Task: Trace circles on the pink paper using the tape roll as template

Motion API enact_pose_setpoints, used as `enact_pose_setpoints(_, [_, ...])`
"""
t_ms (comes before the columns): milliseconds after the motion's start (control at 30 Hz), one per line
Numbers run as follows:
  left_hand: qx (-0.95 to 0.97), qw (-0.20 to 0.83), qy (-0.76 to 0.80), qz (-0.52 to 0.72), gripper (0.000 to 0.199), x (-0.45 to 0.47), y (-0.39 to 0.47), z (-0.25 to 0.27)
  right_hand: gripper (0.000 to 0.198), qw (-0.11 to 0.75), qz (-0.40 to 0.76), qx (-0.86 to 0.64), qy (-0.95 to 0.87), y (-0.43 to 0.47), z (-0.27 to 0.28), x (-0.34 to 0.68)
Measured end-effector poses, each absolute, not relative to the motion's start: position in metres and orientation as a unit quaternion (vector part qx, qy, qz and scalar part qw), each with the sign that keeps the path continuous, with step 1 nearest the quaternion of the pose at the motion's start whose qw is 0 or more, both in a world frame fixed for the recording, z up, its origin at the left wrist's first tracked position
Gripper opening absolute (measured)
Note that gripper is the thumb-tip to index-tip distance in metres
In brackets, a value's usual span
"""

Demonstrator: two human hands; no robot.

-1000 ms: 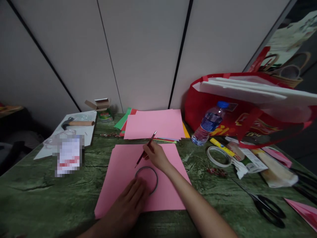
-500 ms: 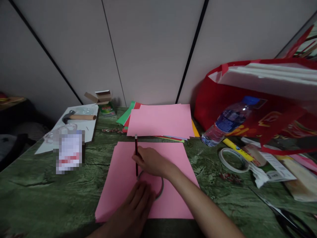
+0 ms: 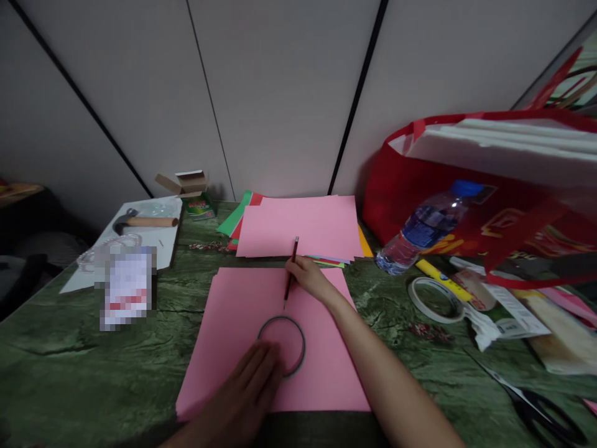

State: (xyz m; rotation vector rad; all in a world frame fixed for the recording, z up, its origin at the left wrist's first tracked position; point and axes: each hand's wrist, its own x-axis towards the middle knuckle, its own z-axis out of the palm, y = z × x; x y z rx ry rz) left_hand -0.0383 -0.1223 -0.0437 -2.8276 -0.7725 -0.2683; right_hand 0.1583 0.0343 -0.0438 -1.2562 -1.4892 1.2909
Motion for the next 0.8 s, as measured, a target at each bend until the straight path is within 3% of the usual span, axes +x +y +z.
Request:
enact_pose_setpoints(200, [-0.938,0.061,-0.298,-0.168,0.023,-0.042,-0.117,-0.050,0.024,0.405,0.571,-0.471,-0.537,0.036,-0.050,0.157])
enact_pose_setpoints(367, [-0.881,0.044,-0.377,-0.283,0.039,-0.075,-0.096,-0.052,0.024,0.413,0.585,-0.463,-0.522,0.036,-0.047,0.158])
enact_pose_setpoints(433, [-0.853,0.011,-0.415,-0.318,0.033,-0.096,-0.094,-0.049,0.023,0.415,0.587,-0.463,-0.519,0.036,-0.047,0.158])
enact_pose_setpoints(533, [-0.821,-0.037,-0.459,-0.339,0.021,-0.118,-0.106,-0.045,0.024,0.417,0.589,-0.465,-0.512,0.038,-0.046,0.156])
enact_pose_setpoints(800, [-0.836,-0.010,-0.435,-0.335,0.022,-0.111,-0.132,-0.061,0.037,0.469,0.563,-0.489,-0.472,0.006,-0.031,0.149])
